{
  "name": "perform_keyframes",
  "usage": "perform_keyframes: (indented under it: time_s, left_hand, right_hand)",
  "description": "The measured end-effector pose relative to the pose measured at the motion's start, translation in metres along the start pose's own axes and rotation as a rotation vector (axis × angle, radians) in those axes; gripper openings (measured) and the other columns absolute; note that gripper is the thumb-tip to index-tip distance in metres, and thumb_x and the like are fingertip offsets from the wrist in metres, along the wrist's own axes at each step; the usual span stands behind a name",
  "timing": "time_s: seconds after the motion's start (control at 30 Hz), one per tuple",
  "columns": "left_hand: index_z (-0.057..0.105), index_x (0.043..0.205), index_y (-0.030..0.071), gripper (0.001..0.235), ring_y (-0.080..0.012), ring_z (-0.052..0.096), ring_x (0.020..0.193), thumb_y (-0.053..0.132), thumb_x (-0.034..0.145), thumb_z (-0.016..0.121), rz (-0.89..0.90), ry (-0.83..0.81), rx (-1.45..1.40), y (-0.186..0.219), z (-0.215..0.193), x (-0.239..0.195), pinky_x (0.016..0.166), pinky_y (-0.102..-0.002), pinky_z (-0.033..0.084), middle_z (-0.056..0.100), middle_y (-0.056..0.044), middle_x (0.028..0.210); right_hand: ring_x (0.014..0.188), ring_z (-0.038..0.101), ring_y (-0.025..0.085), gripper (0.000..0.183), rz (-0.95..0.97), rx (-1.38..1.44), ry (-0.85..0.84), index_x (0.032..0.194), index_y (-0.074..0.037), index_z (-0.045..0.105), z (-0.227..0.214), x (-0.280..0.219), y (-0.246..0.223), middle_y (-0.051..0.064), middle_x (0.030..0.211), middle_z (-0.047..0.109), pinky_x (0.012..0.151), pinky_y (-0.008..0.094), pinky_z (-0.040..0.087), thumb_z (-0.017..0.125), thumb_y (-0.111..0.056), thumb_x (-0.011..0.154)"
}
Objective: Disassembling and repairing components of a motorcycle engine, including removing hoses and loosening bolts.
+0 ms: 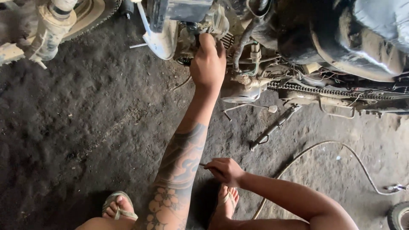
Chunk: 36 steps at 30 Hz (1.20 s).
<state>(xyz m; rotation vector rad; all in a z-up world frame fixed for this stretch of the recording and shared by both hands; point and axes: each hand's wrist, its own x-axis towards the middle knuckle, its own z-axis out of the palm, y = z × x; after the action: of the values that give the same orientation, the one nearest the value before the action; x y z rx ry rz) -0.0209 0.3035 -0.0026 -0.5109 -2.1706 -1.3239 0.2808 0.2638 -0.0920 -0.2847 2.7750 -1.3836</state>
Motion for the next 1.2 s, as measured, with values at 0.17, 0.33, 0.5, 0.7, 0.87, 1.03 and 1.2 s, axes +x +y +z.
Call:
perform_keyframes:
  time_s: [0.17,0.33,0.5,0.7,0.87,1.03,1.2]
  left_hand:
    - [0.053,0.102,0.007,0.036,-0.0175,0.067,0.051,0.023,0.089,0.082,0.018,0.084,0.082,-0.008,0.008,-0.001,0.040,-0.031,0.055,0.067,-0.006,0.067]
    - [0.048,0.100,0.009,0.038,-0.0167,0.067,0.055,0.022,0.090,0.083,-0.004,-0.004,-0.013,-0.002,-0.002,-0.003,0.038,-0.027,0.050,0.067,-0.007,0.075]
    - [0.048,0.092,0.009,0.034,-0.0151,0.066,0.049,0.017,0.089,0.081,-0.004,0.051,0.027,-0.003,0.003,-0.004,0.036,-0.028,0.053,0.066,-0.005,0.065]
    - [0.052,0.087,0.010,0.030,-0.0089,0.054,0.043,0.023,0.093,0.078,0.020,0.104,-0.004,-0.005,0.009,-0.004,0.033,-0.022,0.046,0.061,-0.003,0.064]
    - [0.052,0.101,0.007,0.033,-0.0135,0.067,0.059,0.020,0.091,0.081,0.003,0.056,-0.049,0.000,0.002,-0.007,0.042,-0.024,0.052,0.068,-0.007,0.087]
    - [0.049,0.091,0.007,0.032,-0.0145,0.066,0.050,0.010,0.089,0.081,0.000,0.070,-0.014,0.001,0.001,-0.002,0.038,-0.027,0.054,0.065,-0.005,0.066]
    - [0.051,0.090,0.008,0.032,-0.0099,0.053,0.046,0.018,0.091,0.081,0.007,0.093,-0.004,-0.004,0.006,-0.001,0.036,-0.024,0.045,0.059,-0.003,0.065]
  right_hand:
    - [0.068,0.068,0.027,0.018,0.026,0.001,-0.029,0.112,0.003,0.067,-0.002,0.005,-0.001,0.015,0.090,0.070,0.056,0.037,0.054,0.054,-0.002,0.101]
    - [0.071,0.070,0.027,0.018,0.052,0.028,-0.032,0.113,0.004,0.067,0.003,0.006,0.003,0.018,0.092,0.071,0.056,0.035,0.056,0.055,0.000,0.101]
    - [0.076,0.072,0.028,0.018,0.073,0.030,-0.048,0.113,0.004,0.067,0.003,0.007,0.003,0.018,0.095,0.073,0.061,0.035,0.060,0.054,0.000,0.100]
    - [0.072,0.071,0.027,0.016,0.062,0.007,-0.067,0.112,0.003,0.067,0.002,0.012,0.001,0.017,0.093,0.072,0.058,0.036,0.058,0.057,-0.003,0.101]
    - [0.075,0.072,0.029,0.015,0.081,-0.003,-0.068,0.110,0.003,0.067,-0.001,0.009,0.002,0.017,0.093,0.072,0.061,0.038,0.060,0.057,-0.003,0.100]
    - [0.084,0.077,0.027,0.015,0.101,-0.030,-0.071,0.111,0.000,0.071,0.002,0.006,0.004,0.015,0.101,0.076,0.070,0.036,0.066,0.064,-0.006,0.099]
    - [0.078,0.075,0.027,0.016,0.087,-0.031,-0.103,0.112,0.000,0.070,0.002,0.009,0.007,0.015,0.098,0.075,0.063,0.036,0.064,0.061,-0.007,0.100]
